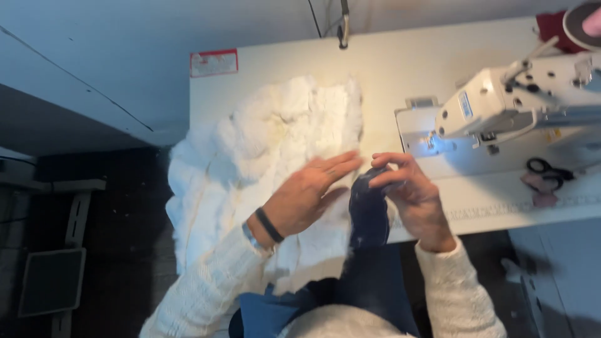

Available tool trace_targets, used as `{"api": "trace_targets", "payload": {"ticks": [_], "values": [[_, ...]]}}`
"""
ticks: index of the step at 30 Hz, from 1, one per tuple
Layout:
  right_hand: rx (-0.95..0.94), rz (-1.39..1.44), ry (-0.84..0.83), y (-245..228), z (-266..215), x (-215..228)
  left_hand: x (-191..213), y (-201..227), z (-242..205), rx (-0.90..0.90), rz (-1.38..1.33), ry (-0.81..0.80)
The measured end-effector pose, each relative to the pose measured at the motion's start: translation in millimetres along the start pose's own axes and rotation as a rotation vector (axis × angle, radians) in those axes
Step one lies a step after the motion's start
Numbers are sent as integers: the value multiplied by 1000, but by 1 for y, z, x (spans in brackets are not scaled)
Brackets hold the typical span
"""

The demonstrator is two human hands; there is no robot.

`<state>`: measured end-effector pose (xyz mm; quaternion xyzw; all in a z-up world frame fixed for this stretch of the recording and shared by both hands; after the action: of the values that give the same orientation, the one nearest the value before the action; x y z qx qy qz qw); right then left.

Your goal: Sewing strips of white fur onto a fabric backing using an industrial sewing machine and trimming the edges with scissors.

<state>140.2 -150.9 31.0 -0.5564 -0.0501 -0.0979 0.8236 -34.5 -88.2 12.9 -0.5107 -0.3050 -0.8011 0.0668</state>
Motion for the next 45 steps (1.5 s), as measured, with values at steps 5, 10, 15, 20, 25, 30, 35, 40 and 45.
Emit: {"api": "trace_targets", "payload": {"ticks": [5, 10, 15, 20, 25, 30, 35, 40, 45], "values": [[95, -60, 231, -25, 10, -1, 7, 15, 38, -98, -895, 86], [-119, 67, 420, -17, 3, -1, -12, 1, 49, 64, -984, 215], [-242, 118, 455, 9, -10, -5, -18, -14, 42, 235, -963, 278], [-182, -306, 483, -18, -14, -14, 14, -3, 44, 310, -982, 423], [-113, -435, 440, -36, -10, -24, 40, 37, 34, 188, -339, 661], [-323, -11, 335, -20, -14, -24, 44, 87, 31, -77, -296, 479], [-398, 380, 402, 3, -31, -3, 27, 63, 27, -129, -651, 215], [-436, 550, 429, 9, -37, -2, 66, 42, 36, -46, -497, 297], [-445, 643, 442, 11, -37, 2, 83, 42, 41, 50, -620, 325]]}}
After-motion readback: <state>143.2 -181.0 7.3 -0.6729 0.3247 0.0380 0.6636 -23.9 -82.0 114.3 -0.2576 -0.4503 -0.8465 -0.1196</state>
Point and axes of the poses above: each hand's wrist, its own z-axis towards the middle knuckle, its own x-axis out of the back of the hand, y = z × x, the point moved 7 cm from there along z, towards the middle knuckle, and after that the axes turned 4 degrees about -x, right-handed, at the moved point
